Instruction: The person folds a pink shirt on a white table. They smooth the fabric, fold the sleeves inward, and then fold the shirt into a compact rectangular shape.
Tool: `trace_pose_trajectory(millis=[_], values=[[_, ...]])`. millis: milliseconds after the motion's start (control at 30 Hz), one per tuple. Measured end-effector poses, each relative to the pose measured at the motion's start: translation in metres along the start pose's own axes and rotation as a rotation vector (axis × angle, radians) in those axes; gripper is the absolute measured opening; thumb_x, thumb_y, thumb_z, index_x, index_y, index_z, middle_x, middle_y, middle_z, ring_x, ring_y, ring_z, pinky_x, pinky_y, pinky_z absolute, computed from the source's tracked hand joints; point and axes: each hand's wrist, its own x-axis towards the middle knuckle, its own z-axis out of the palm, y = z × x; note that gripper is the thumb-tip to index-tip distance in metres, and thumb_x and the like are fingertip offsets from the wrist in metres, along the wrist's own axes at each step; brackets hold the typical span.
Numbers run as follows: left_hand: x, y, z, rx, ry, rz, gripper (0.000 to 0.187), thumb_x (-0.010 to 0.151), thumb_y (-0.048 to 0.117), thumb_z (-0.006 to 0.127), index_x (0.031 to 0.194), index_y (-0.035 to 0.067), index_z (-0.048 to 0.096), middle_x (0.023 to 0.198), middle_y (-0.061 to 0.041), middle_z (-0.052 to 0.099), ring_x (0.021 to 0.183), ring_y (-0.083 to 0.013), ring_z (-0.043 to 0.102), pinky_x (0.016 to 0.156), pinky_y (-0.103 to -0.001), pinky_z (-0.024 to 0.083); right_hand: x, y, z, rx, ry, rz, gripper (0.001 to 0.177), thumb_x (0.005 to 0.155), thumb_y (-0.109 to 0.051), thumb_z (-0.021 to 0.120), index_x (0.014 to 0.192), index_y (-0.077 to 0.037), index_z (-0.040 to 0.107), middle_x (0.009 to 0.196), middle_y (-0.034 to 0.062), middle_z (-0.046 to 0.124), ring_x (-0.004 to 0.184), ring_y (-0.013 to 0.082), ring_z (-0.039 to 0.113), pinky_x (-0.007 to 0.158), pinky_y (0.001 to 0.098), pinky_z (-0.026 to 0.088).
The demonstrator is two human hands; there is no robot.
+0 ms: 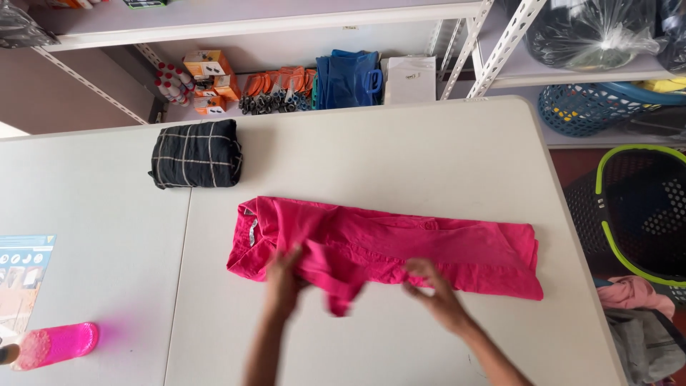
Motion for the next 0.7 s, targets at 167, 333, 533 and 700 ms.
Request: trace_pose_trajectory(millis=[167,333,533,700], values=[[-0.046,-0.119,0.034,-0.409,0.007,-0.243,0.019,0.099,0.017,0.058,0.112,0.004,0.062,0.09,-0.015,0.069,0.076,-0.0239,0.068,0.074,-0.04,0.059,-0.006,0.013,0.049,0.395,-0.186,0.103,0.046,0.077,-0.011,0.073,0.117,-0.019,0.052,0.1,-0.0014,0.06,0.091,0.0125,0.05,0.075,0.0311,0.04],[-0.053,-0.103,0.029,0.294,-0.008,-0.283,0.043,0.089,0.05,0.056,0.115,0.019,0.07,0.113,-0.002,0.066,0.093,-0.0185,0.059,0.075,-0.036,0.058,0.016,0.076,0.026,0.568,-0.067,0.152,0.013,0.087,-0.006,0.064,0.1,-0.006,0.062,0.082,0.0087,0.061,0.068,0.0201,0.053,0.054,0.0323,0.042],[0.007,-0.099,-0.005,0.153,0.022,-0.105,0.06,0.086,0.053,0.058,0.121,0.006,0.068,0.121,-0.014,0.075,0.111,-0.0272,0.07,0.088,-0.041,0.055,-0.012,0.047,-0.01,0.69,0.054,0.371,0.033,0.099,-0.014,0.054,0.122,0.006,0.067,0.101,0.0215,0.074,0.071,0.0273,0.069,0.055,0.0317,0.056],[-0.01,-0.008,0.041,0.113,0.111,-0.19,0.08,0.078,0.061,0.061,0.126,-0.003,0.067,0.114,-0.02,0.074,0.104,-0.032,0.072,0.089,-0.042,0.061,-0.007,0.075,-0.016,0.371,0.136,0.254,0.046,0.081,0.002,0.05,0.123,-0.013,0.06,0.103,0.0026,0.058,0.085,0.0165,0.049,0.072,0.0367,0.045]])
